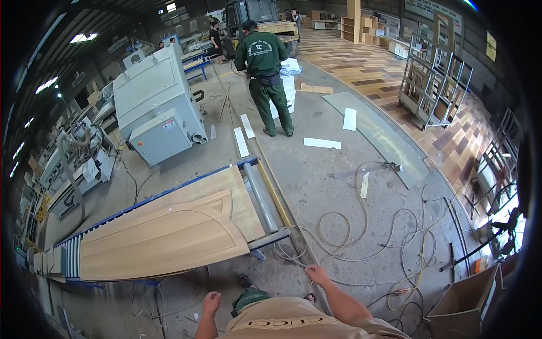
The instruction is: Assembling curved wooden panels and thin wooden strips on a production line.
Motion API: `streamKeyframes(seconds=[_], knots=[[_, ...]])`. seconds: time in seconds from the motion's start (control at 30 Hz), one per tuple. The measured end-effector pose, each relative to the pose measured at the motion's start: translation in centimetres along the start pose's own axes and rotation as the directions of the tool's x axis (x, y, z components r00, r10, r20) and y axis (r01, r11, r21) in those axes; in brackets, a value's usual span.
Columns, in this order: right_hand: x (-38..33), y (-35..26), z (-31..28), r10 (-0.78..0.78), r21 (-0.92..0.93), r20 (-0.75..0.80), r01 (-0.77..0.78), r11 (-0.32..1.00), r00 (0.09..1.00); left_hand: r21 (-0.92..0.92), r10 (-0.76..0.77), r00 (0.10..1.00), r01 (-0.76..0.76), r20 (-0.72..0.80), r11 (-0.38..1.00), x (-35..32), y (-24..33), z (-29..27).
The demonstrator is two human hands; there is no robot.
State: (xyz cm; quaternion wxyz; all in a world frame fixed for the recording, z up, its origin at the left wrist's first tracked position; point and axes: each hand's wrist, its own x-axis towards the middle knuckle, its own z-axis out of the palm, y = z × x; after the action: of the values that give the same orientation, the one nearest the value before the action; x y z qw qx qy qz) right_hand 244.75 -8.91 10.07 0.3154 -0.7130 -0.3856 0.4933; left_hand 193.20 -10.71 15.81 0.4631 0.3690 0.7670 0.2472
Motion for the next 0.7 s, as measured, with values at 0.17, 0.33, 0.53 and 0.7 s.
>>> streamKeyframes(seconds=[0.17, 0.33, 0.53, 0.7], knots=[[-1.5, 0.4, 3.1, 0.013, -0.026, -0.022, -0.014, 1.000, 1.000, 0.024, -0.052, 0.990, 0.055, -0.130, 0.998, 8.3, -0.3, -4.5], [-2.8, 10.2, 4.4, 0.189, -0.890, 0.417, 0.357, 0.284, 0.889, -0.036, -0.063, 0.950, 0.055, -0.307, 0.998, 16.6, -2.4, -10.4], [-2.3, 2.0, 10.8, 0.263, -0.733, 0.208, -0.028, 0.680, 0.942, 0.082, -0.107, 0.969, 0.128, -0.224, 0.988, 22.9, -3.8, -16.0], [8.2, -8.2, 19.5, 0.136, -0.462, 0.090, -0.079, 0.883, 0.987, 0.113, -0.290, 0.957, 0.289, -0.007, 0.951, 26.1, -3.7, -17.5]])
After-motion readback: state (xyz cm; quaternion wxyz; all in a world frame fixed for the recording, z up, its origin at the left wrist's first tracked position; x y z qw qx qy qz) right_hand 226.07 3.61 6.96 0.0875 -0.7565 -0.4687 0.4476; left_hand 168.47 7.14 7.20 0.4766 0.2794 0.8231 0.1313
